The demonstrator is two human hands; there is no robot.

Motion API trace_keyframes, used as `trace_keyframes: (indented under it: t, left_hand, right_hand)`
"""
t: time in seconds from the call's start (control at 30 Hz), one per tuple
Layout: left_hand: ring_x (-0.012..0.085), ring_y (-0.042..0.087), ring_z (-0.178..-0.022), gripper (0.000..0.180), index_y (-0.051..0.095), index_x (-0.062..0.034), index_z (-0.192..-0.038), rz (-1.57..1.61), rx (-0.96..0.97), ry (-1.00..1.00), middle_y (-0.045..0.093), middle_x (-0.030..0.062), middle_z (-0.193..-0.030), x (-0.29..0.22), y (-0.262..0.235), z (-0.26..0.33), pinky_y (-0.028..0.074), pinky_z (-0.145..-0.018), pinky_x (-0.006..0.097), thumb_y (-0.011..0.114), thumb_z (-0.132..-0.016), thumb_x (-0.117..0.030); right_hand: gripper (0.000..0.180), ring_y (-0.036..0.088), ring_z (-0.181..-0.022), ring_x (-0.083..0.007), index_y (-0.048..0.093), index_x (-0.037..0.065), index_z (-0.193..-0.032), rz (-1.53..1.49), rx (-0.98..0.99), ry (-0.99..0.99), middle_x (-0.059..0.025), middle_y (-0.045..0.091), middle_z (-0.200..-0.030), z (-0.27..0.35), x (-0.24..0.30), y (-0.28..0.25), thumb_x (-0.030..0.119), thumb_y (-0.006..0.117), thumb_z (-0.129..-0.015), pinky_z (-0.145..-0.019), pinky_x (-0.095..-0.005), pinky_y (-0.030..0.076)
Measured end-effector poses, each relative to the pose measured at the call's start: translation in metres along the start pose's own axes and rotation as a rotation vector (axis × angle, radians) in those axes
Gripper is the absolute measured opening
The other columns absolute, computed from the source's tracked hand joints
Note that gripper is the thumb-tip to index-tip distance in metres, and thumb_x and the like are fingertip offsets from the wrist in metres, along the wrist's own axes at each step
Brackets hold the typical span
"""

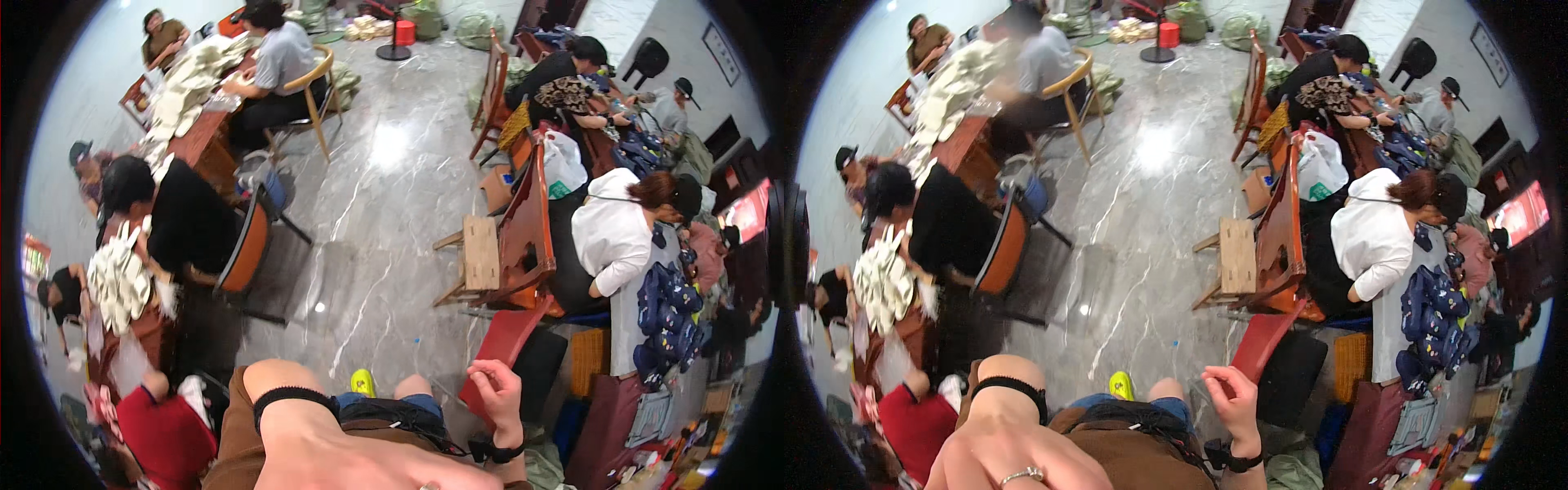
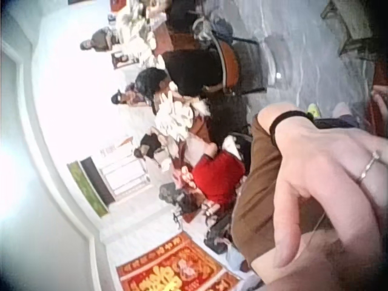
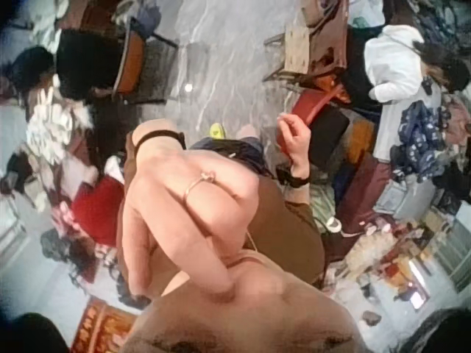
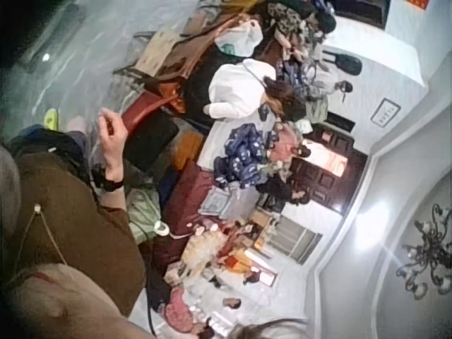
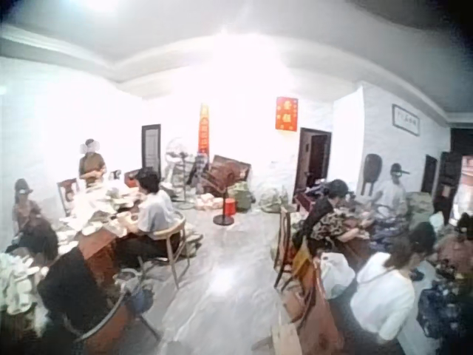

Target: Packaging finished shoes into plastic bags and moving them to a collection sack.

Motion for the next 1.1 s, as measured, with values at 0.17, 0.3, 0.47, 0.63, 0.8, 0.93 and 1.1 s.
trace_keyframes:
  t: [0.17, 0.3, 0.47, 0.63, 0.8, 0.93, 1.1]
  left_hand:
    - [0.0201, 0.051, -0.073, 0.052, 0.075, -0.0035, -0.095, 0.072, 0.181, -0.180, 0.060, 0.0056, -0.090, -0.004, -0.113, -0.037, 0.043, -0.065, 0.029, 0.057, -0.097, -0.052]
    - [0.0229, 0.059, -0.079, 0.044, 0.075, -0.0022, -0.099, -0.180, 0.123, -0.334, 0.068, 0.0104, -0.093, 0.020, -0.229, -0.055, 0.046, -0.070, 0.035, 0.064, -0.094, -0.044]
    - [0.0210, 0.058, -0.087, 0.030, 0.065, 0.0044, -0.109, -0.465, -0.103, -0.864, 0.062, 0.0085, -0.092, 0.078, -0.397, -0.077, 0.046, -0.081, 0.036, 0.061, -0.091, -0.019]
    - [0.0094, 0.058, -0.089, 0.032, 0.062, -0.0003, -0.123, -0.716, -0.521, -1.229, 0.062, 0.0003, -0.093, 0.104, -0.573, -0.051, 0.048, -0.084, 0.026, 0.066, -0.093, -0.013]
    - [0.0145, 0.068, -0.084, 0.044, 0.065, -0.0037, -0.121, -1.144, -0.600, -1.602, 0.072, 0.0092, -0.092, 0.094, -0.760, 0.037, 0.053, -0.076, 0.030, 0.076, -0.087, -0.031]
    - [0.0248, 0.072, -0.096, 0.060, 0.065, -0.0045, -0.123, -1.169, -0.464, -1.924, 0.074, 0.0151, -0.098, 0.100, -0.911, 0.028, 0.055, -0.082, 0.036, 0.075, -0.082, -0.047]
    - [0.0380, 0.067, -0.094, 0.057, 0.066, -0.0049, -0.114, -1.627, -0.106, -1.632, 0.071, 0.0183, -0.095, 0.161, -1.104, -0.094, 0.053, -0.082, 0.046, 0.077, -0.078, -0.048]
  right_hand:
    - [0.014, 0.067, -0.080, -0.0128, 0.071, 0.000, -0.103, 0.062, 0.018, -0.106, -0.0077, 0.072, -0.090, -0.100, 0.019, 0.031, 0.003, 0.068, -0.089, -0.070, -0.0250, 0.052]
    - [0.013, 0.067, -0.079, -0.0119, 0.071, 0.000, -0.102, 0.066, -0.031, -0.127, -0.0075, 0.072, -0.089, -0.216, 0.010, 0.046, 0.005, 0.068, -0.090, -0.070, -0.0250, 0.051]
    - [0.014, 0.065, -0.079, -0.0089, 0.071, 0.002, -0.105, -0.188, 0.020, -0.068, -0.0030, 0.073, -0.090, -0.406, 0.017, 0.064, 0.008, 0.068, -0.093, -0.069, -0.0240, 0.051]
    - [0.017, 0.058, -0.073, -0.0050, 0.072, 0.004, -0.106, -0.134, 0.116, -0.180, -0.0006, 0.071, -0.088, -0.588, 0.090, 0.089, 0.014, 0.069, -0.093, -0.066, -0.0230, 0.048]
    - [0.017, 0.057, -0.072, -0.0055, 0.072, 0.005, -0.107, -0.111, 0.183, -0.254, -0.0006, 0.071, -0.088, -0.777, 0.111, 0.116, 0.014, 0.069, -0.093, -0.066, -0.0229, 0.048]
    - [0.017, 0.059, -0.074, -0.0062, 0.072, 0.005, -0.107, -0.091, 0.181, -0.216, -0.0011, 0.071, -0.090, -0.915, 0.125, 0.133, 0.013, 0.068, -0.093, -0.067, -0.0230, 0.048]
    - [0.018, 0.062, -0.080, -0.0066, 0.072, 0.006, -0.109, -0.065, 0.151, -0.151, -0.0015, 0.072, -0.093, -1.086, 0.161, 0.145, 0.014, 0.068, -0.093, -0.068, -0.0238, 0.048]
Point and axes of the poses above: each hand's wrist, its own z-axis away from the middle knuckle, its own y-axis out of the palm, x = y × z, the point moved 5 cm from there along -z, towards the middle knuckle
